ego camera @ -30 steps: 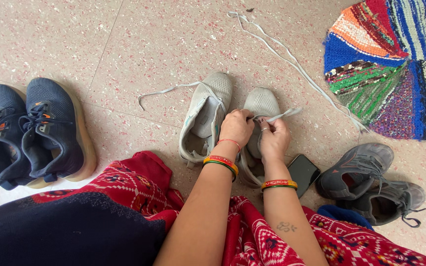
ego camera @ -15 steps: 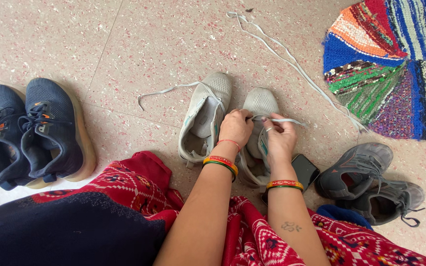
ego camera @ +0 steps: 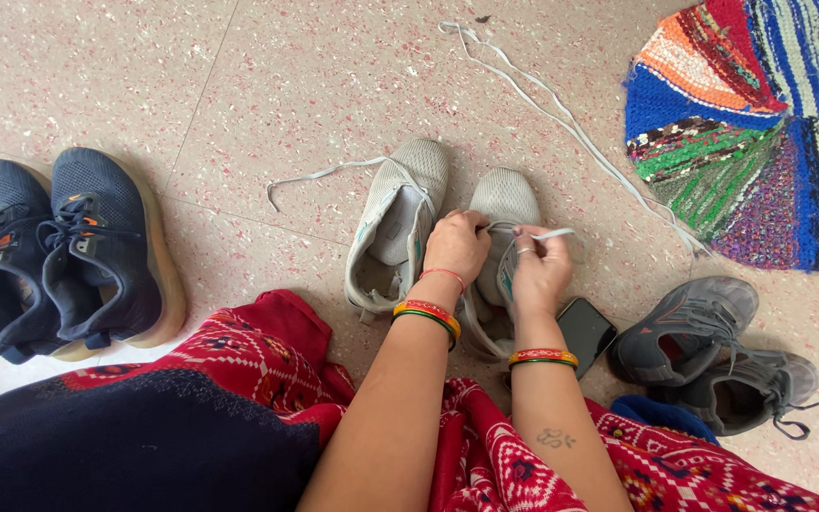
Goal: The person sits on the floor and laces a pair of grey sneakers, then moves to a pair of white sneakers and begins lacing them. The hands thread the laces through the eyelets and tie knots on each shoe.
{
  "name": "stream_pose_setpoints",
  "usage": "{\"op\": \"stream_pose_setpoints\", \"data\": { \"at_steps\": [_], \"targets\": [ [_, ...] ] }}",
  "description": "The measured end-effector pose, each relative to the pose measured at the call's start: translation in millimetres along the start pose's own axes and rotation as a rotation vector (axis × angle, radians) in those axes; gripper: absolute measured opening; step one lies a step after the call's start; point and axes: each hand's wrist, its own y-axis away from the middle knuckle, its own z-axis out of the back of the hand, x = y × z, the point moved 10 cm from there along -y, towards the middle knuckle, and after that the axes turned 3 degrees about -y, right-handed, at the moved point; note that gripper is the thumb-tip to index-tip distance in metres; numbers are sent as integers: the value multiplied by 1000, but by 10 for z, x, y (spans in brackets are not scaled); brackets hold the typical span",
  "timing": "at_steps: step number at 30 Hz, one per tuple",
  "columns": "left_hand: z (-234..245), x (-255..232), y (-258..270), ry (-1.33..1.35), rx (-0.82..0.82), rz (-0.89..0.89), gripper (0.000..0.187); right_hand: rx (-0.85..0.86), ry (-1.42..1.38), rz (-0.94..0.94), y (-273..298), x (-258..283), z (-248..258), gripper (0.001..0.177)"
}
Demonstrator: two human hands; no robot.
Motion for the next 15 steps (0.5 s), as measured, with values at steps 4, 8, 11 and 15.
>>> {"op": "stream_pose_setpoints", "data": {
  "at_steps": [4,8,11,15],
  "targets": [
    [-2,-13,18,-2,13,24,23,-197,-372,-251,-87,-273,269,11],
    [12,-29,16,-10,12,19,23,-176,-406,-322,-65,-268,224,13],
    [15,-13,18,0,6,21,23,34,-156,-119,-42,28,-12,25],
    [11,-9,5,8,6,7,23,84,363,6,63,236,-129,36]
  ]
}}
